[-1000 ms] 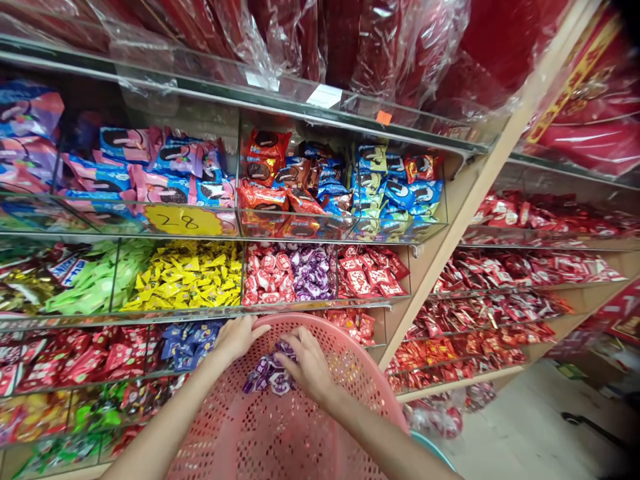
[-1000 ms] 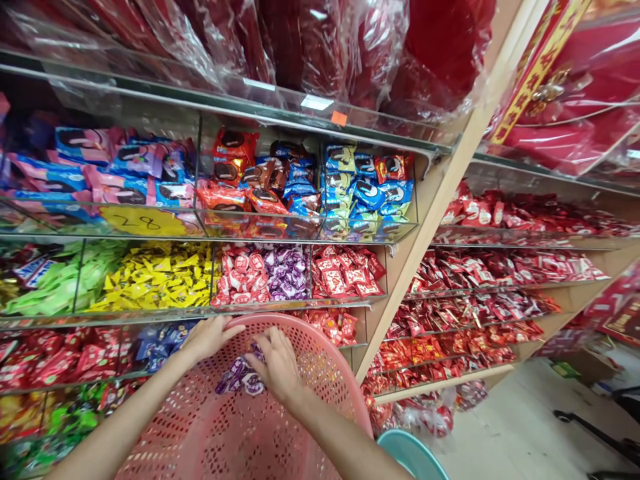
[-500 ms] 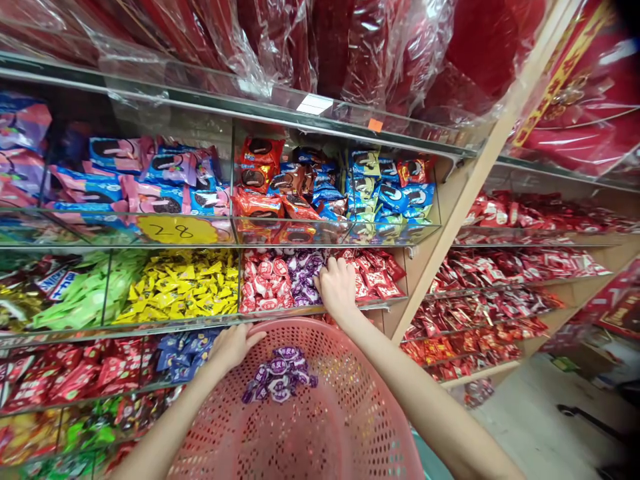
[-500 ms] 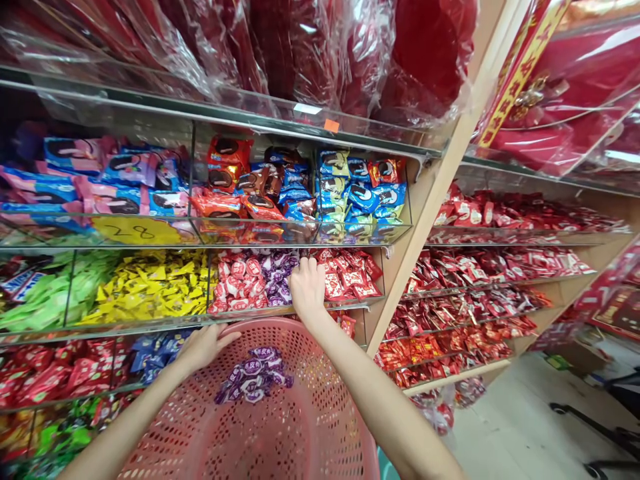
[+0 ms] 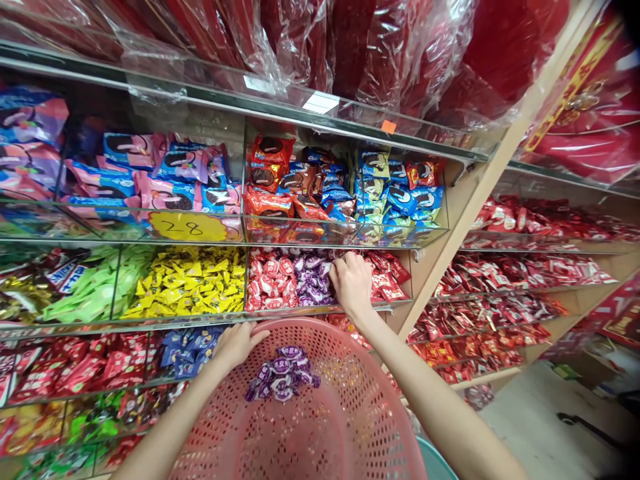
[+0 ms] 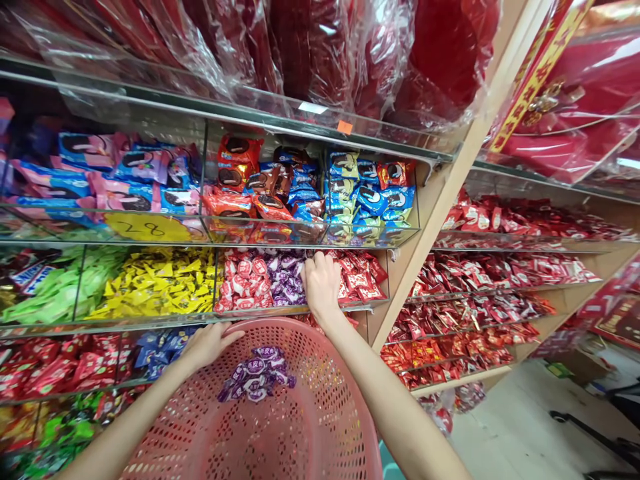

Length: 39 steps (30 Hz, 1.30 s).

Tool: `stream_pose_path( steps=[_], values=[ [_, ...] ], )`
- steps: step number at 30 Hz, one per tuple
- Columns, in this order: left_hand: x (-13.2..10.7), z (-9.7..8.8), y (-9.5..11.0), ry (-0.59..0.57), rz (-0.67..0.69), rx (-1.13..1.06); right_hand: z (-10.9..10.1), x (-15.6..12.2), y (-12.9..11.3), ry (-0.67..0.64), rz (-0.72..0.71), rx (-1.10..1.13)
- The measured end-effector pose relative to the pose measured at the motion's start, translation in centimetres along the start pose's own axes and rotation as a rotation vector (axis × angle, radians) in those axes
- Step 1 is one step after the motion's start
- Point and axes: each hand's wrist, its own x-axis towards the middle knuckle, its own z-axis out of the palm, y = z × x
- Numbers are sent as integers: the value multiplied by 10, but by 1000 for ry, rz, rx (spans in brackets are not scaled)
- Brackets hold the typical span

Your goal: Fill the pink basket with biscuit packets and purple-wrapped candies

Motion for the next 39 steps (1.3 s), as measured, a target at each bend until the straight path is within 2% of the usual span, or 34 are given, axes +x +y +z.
stream_pose_path(
  steps=[6, 11, 14, 17, 21, 25, 31, 33, 37, 39],
  values=[
    [-2, -6, 3, -7, 10, 9, -15, -8, 1, 82, 19, 234],
    [-2, -5, 4, -18, -3, 34, -35, -36, -4, 57, 26, 557],
    [-2, -2, 3, -18, -5, 27, -40, -66, -15, -105, -12, 760],
    [-3, -2, 3, -6, 0, 10, -26, -97, -30, -352, 0, 962],
    [-3, -2, 3, -3, -4, 14, 8, -120, -49, -633, 262, 1254],
    [-3, -2, 3, -6, -13, 6, 36, -125, -62, -771, 498, 1461],
    [-3, -1, 3, 2, -6, 17, 63, -124, -81, -828, 587, 1462],
    [-3, 0, 2, 6, -5, 15, 67, -124, -85, -794, 505, 1357],
    [-2, 2, 0, 4, -18, -7, 65, -126, -86, -626, 198, 969],
    [-1, 2, -1, 6, -17, -12, 62, -126, -84, -577, 133, 794]
  ],
)
